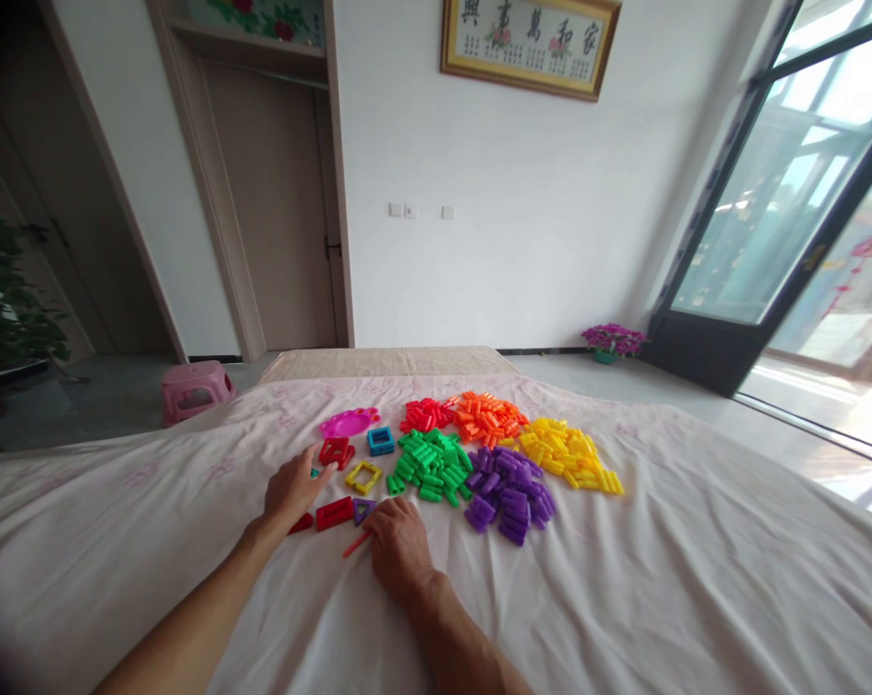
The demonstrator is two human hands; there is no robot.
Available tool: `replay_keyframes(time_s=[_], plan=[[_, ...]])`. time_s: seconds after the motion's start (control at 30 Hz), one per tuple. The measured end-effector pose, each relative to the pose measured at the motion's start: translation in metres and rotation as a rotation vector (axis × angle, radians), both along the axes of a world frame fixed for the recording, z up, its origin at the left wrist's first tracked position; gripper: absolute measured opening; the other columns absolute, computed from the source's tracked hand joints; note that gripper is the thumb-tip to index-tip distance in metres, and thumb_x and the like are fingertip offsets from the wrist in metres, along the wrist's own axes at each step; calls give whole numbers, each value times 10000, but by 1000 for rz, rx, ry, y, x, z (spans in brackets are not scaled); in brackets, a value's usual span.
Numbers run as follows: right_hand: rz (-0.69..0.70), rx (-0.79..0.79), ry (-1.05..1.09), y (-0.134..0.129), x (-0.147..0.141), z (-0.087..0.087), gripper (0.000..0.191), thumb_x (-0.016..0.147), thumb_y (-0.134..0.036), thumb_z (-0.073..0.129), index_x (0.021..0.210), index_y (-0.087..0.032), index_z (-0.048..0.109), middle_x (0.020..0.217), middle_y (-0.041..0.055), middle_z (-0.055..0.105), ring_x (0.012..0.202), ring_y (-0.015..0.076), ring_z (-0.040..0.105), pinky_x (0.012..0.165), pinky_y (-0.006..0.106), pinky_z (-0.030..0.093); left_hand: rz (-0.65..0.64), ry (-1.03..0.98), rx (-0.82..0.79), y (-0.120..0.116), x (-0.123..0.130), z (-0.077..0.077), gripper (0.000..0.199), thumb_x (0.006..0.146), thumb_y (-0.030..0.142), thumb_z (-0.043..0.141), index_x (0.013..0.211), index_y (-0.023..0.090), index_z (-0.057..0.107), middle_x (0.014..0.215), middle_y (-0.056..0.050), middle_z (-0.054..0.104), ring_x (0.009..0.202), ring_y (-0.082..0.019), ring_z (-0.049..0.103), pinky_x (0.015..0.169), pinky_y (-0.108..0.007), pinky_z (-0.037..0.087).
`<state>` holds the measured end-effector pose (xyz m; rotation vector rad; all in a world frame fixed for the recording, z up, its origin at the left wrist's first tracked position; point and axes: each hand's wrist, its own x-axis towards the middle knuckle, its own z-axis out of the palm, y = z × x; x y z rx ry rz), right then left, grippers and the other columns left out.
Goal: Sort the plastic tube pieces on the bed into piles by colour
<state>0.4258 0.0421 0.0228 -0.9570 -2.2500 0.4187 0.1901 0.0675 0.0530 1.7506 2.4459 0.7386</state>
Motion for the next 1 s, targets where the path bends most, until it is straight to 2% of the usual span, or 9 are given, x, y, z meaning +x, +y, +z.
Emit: replay_keyframes(time_s=[0.13, 0.3, 0.4, 0.53, 0.73, 0.9, 1.0], plan=[[-8, -3, -33, -1, 0, 4, 340, 789, 13, 533, 879, -233, 748, 932, 32, 721, 942, 200, 595, 882, 313, 444, -11, -3, -65, 31, 5, 1, 668, 909, 540, 519, 1446, 145, 514, 1247, -202, 715, 1151, -340, 665, 951, -444, 477], [-14, -8, -64, 0, -1, 4, 322, 785, 9, 545, 869, -233, 741, 920, 26, 725, 934, 200, 604, 867, 310, 446, -56, -38, -105, 52, 7, -4, 471, 910, 414, 538, 1327, 203, 594, 1287, -138, 704, 1150, -265, 670, 928, -356, 484], [-8, -1, -61, 1, -1, 4, 318, 783, 6, 544, 866, -232, 738, 914, 25, 725, 919, 197, 606, 859, 307, 448, -83, -61, -121, 55, 5, -7, 443, 907, 363, 541, 1324, 218, 580, 1285, -112, 706, 1141, -226, 670, 908, -310, 485], [-5, -1, -67, 2, -2, 3, 329, 775, 20, 537, 854, -230, 737, 905, 25, 721, 916, 194, 606, 856, 300, 448, -123, -56, -140, 55, 2, -11, 517, 869, 308, 589, 1378, 243, 530, 1314, -99, 691, 1126, -205, 671, 882, -281, 488], [1, -22, -59, 2, -2, 3, 341, 763, 21, 533, 864, -228, 745, 921, 27, 724, 927, 197, 603, 865, 300, 445, -114, 34, -145, 60, 5, -16, 669, 812, 402, 670, 1427, 217, 481, 1368, -159, 644, 1198, -276, 642, 917, -342, 495], [1, -43, -57, 2, -1, 3, 347, 772, 12, 525, 880, -225, 755, 931, 27, 726, 934, 195, 603, 876, 300, 435, -139, 106, -125, 62, 13, -16, 573, 849, 326, 633, 1394, 181, 529, 1312, -175, 673, 1204, -278, 632, 966, -344, 473], [-8, -46, -65, 2, -1, 4, 337, 780, 7, 526, 869, -220, 758, 928, 31, 725, 927, 196, 602, 870, 300, 431, -143, 122, -109, 60, 9, -14, 560, 857, 358, 636, 1378, 175, 544, 1244, -164, 705, 1145, -267, 657, 948, -327, 473]])
